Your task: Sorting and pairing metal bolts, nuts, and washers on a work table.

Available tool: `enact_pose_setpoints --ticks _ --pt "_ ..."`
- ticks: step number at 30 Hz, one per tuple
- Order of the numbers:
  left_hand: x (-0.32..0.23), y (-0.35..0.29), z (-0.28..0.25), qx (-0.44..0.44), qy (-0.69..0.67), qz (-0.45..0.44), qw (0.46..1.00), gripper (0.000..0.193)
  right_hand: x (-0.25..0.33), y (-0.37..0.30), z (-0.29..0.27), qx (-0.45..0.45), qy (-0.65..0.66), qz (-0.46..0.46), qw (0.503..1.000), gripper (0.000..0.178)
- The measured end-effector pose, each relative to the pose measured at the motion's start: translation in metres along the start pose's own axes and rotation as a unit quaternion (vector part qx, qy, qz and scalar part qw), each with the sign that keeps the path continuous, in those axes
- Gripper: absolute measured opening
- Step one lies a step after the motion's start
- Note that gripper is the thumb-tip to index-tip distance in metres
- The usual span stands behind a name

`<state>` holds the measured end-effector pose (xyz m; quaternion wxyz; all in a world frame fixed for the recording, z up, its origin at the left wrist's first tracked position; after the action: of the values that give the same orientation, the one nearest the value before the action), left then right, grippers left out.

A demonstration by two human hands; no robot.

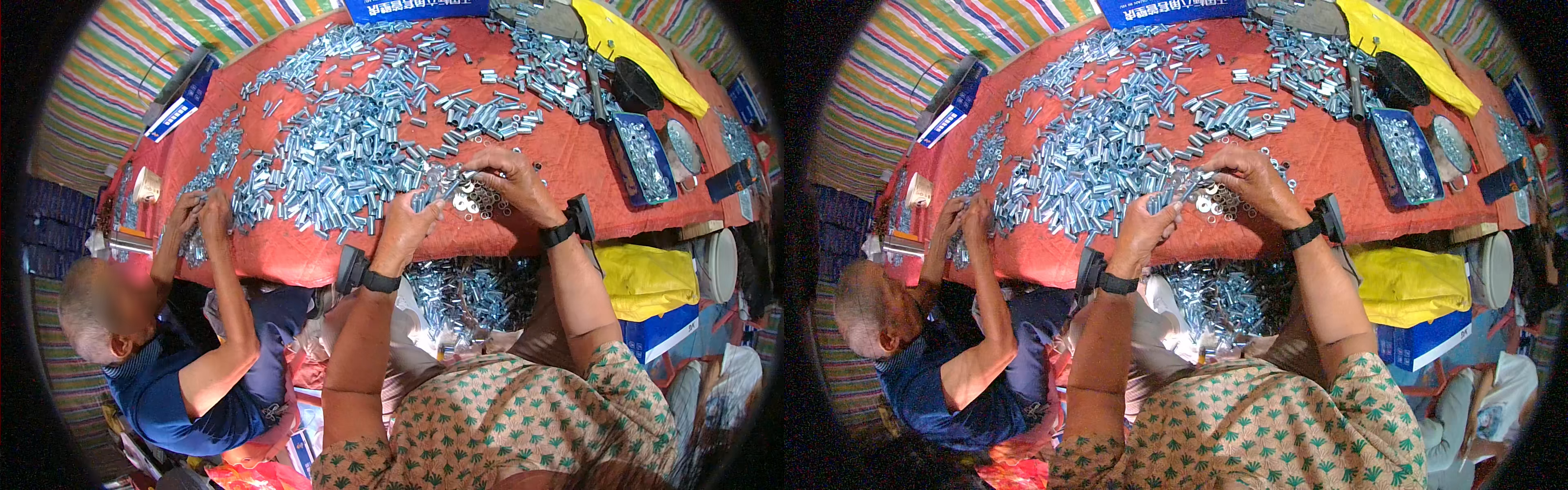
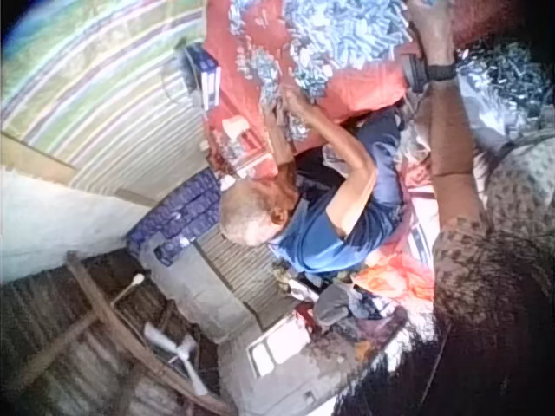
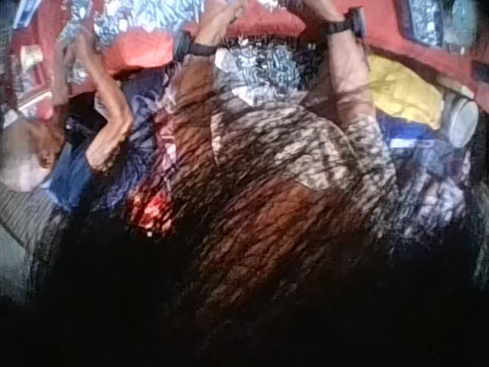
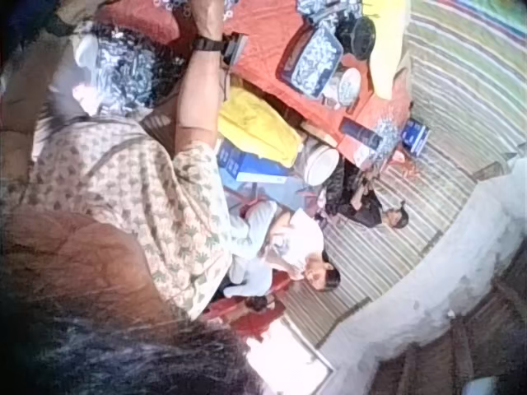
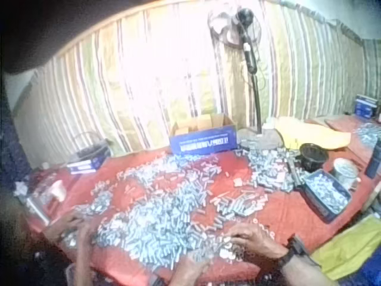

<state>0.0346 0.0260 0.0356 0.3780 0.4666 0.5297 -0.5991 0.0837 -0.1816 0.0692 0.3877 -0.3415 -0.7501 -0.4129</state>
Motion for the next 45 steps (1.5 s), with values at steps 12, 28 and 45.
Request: enact_pose_setpoints --ticks 12,28,45 --pt "-0.001 0.001 0.006 0.027 0.096 0.05 0.994 0.021 -0.006 -0.005 0.027 0.094 0.158 0.086 0.979 0.036" --pt "0.007 0.004 -0.007 -0.052 -0.161 0.0 0.986 0.018 -0.007 -0.013 0.045 0.096 -0.223 -0.069 0.968 0.036" --pt "0.016 0.0 0.02 0.061 -0.257 -0.036 0.964 0.022 -0.018 -0.007 0.03 -0.081 0.135 0.101 0.982 0.01"
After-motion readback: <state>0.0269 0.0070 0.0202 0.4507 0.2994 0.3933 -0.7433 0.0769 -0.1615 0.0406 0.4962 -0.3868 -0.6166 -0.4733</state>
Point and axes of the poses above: each hand's wrist, its own y-axis towards the middle knuckle, its own z-axis out of the palm, x = y × z, the point moved 3 cm from there along y, towards the middle knuckle, and after that the axes turned 6 degrees about y, right-handed, at the moved point
